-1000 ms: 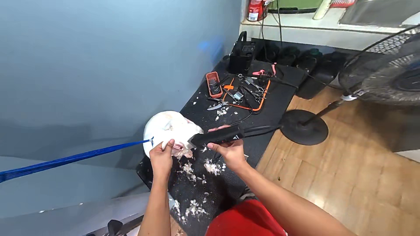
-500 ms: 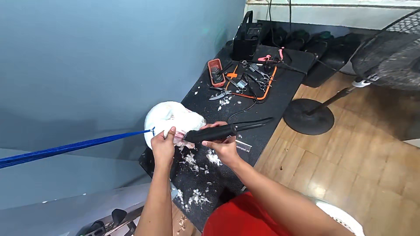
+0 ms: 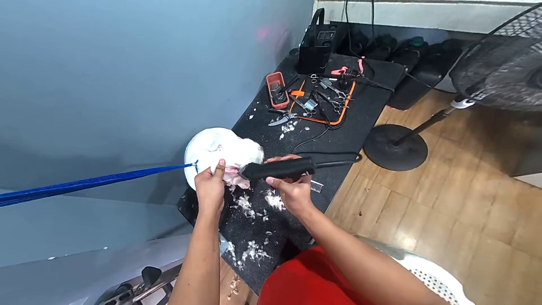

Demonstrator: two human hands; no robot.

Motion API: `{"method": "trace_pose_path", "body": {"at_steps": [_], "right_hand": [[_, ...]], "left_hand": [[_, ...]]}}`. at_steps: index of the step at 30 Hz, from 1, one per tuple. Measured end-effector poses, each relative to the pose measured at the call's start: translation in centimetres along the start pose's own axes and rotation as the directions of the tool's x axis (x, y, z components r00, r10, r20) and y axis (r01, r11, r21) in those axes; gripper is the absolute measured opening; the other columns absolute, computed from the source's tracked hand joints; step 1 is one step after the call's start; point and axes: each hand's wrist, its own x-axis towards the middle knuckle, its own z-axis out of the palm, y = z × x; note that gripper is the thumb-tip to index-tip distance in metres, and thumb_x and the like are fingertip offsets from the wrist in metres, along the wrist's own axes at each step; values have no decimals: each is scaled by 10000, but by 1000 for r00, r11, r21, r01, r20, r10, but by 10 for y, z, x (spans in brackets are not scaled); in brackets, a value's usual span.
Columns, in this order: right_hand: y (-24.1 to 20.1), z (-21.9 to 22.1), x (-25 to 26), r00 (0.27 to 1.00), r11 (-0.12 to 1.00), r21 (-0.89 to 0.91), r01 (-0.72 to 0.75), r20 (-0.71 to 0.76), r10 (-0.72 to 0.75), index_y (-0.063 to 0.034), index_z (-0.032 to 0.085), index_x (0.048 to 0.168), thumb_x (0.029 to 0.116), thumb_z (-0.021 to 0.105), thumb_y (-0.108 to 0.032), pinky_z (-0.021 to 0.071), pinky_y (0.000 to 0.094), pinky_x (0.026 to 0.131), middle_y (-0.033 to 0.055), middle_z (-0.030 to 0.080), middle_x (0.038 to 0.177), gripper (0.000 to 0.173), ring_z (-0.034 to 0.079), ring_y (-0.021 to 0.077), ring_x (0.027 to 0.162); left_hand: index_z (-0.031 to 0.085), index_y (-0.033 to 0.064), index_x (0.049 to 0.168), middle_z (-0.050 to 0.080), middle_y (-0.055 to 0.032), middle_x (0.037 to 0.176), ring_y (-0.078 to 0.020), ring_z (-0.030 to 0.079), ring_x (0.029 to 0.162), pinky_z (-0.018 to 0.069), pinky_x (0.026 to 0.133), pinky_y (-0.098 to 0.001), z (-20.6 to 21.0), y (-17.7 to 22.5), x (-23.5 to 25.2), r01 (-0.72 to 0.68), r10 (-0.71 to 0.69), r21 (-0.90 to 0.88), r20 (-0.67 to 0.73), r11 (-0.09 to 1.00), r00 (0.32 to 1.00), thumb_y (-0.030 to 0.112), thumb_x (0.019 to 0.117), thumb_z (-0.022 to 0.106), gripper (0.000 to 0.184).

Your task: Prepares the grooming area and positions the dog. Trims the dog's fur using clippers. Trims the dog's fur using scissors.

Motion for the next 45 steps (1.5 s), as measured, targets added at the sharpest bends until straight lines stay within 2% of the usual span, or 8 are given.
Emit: {"method": "trace_pose_path", "body": {"at_steps": [8,13,21,24,30,39,42,45], "right_hand": [[15,21,-10,1000,1000,-12,8,-3,-8,-74,589,1209,681,809,196,626,469,900,167,704,1181,633,708,308,1085],[-7,25,-6,993,989,-111,-97,63,104,-32,621,1208,713,828,137,639,465,854,165,714,1132,563,725,294,998],[-1,46,-10,976,991,-126,44,-208,-70,-131,616,1181,709,862,106,660,432,806,84,746,1047,582,755,239,926],[5,53,-15,981,992,-112,55,-177,-74,-113,609,1176,715,849,127,660,450,799,112,749,1041,572,756,261,919],[1,65,-18,987,989,-151,-1,-157,-23,-103,619,1167,712,852,118,660,423,784,93,745,997,557,751,227,882],[-9,61,-13,993,966,-247,-72,72,92,-57,617,1184,720,867,81,662,425,783,124,749,1024,545,752,247,892],[-36,27,5,849,922,-337,-193,414,329,-51,621,1194,712,886,0,641,418,845,113,732,1073,553,728,233,959],[-69,3,23,646,749,-644,-156,507,570,-60,627,1231,669,901,-105,640,383,850,49,750,1056,627,734,173,955]], "left_hand": [[701,57,811,708,-49,764,-128,654,660,564,629,-313,2,-4,-7,-3,3,-25,-20,1000,1000,363,1024,630,379],[717,36,926,760,-68,894,-159,731,829,614,784,-362,0,-2,-11,47,-45,-92,33,995,998,350,1043,596,356],[701,25,1011,747,-92,959,-190,733,875,618,837,-383,-1,-10,-22,86,-78,-266,42,960,996,379,1065,543,392],[687,49,1106,734,-89,1031,-197,720,939,605,874,-395,1,-11,-29,93,-89,-315,28,944,996,474,1061,501,466],[683,51,1243,742,-102,1128,-193,712,1024,571,934,-380,-5,-14,-33,129,-71,-370,167,920,983,636,1065,159,805],[656,39,1317,682,-148,1319,-244,643,1237,520,1039,-422,-7,-21,-35,240,-104,-570,261,786,960,688,1034,84,910],[618,9,1333,682,-160,1309,-272,659,1218,522,1053,-440,-9,-39,-34,261,-114,-643,261,720,959,615,1072,144,813],[657,38,1109,729,-87,988,-208,723,902,602,850,-388,-2,-59,-30,217,-259,-603,18,768,966,375,1075,504,372]]}}
